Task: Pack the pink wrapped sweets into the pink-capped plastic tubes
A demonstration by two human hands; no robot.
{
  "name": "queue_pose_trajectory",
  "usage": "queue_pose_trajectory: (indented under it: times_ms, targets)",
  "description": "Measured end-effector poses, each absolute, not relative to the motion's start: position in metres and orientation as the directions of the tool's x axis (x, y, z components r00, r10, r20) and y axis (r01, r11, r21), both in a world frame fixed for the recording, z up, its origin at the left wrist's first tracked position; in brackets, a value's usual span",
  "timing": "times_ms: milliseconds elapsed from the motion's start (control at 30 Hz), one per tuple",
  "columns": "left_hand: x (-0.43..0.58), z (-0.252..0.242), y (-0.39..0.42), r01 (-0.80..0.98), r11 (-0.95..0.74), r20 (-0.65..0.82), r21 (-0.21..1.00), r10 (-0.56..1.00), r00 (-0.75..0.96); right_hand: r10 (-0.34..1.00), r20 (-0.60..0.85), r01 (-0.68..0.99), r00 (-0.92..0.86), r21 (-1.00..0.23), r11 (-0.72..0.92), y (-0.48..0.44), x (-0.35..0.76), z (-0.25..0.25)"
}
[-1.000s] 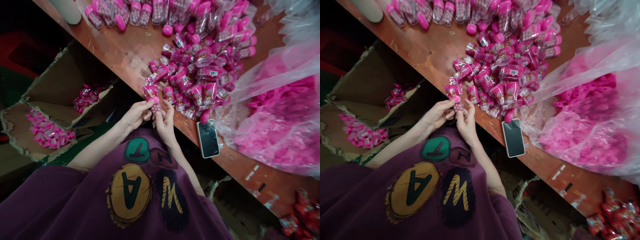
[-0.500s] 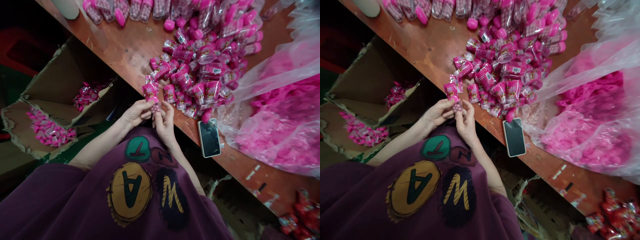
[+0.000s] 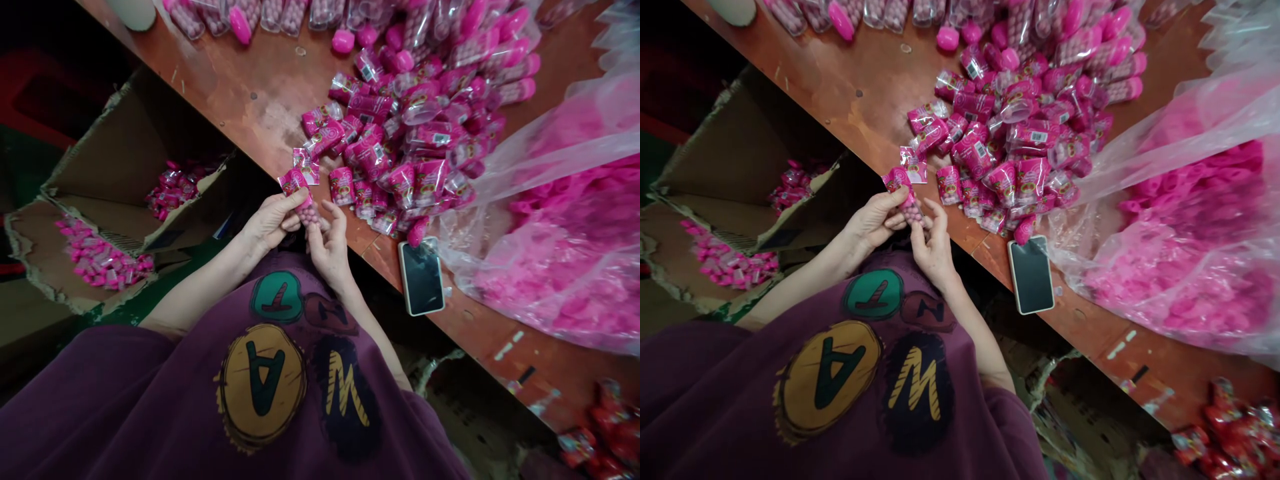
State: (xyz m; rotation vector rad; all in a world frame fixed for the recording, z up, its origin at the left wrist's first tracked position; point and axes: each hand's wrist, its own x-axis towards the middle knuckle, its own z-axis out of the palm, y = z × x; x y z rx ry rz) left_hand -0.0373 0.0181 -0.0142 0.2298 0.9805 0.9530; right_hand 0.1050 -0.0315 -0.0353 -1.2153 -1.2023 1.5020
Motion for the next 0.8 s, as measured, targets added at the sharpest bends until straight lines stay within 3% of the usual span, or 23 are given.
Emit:
queue_pose_trajectory:
  times_ms: [167,300,600,800]
  targets:
    - [-0.04,-0.018,0.012,-0.629,0.532,-0.519,0.568,0.824,0.228,0.953,-0.224,-0.129,-0.205,-0.959,-0.253,-0.026,0.107,-0.032]
    - [-0.041,-0.016,0.008,-0.61,0.548,-0.536,0.572,0.813,0.228,0.936,-0.251,-0.21,-0.245,-0.929,-0.304,-0.024,0.107,-0.027]
    - [-0.031,-0.007,0.011,-0.563,0.572,-0.61,0.596,0.779,0.145,0.968,-0.207,-0.057,-0.14,-0.975,-0.217,-0.031,0.104,-0.033]
    - [-0.027,-0.008,0.009,-0.545,0.614,-0.618,0.57,0.758,0.208,0.949,-0.27,-0.173,-0.164,-0.939,-0.297,-0.029,0.104,-0.031]
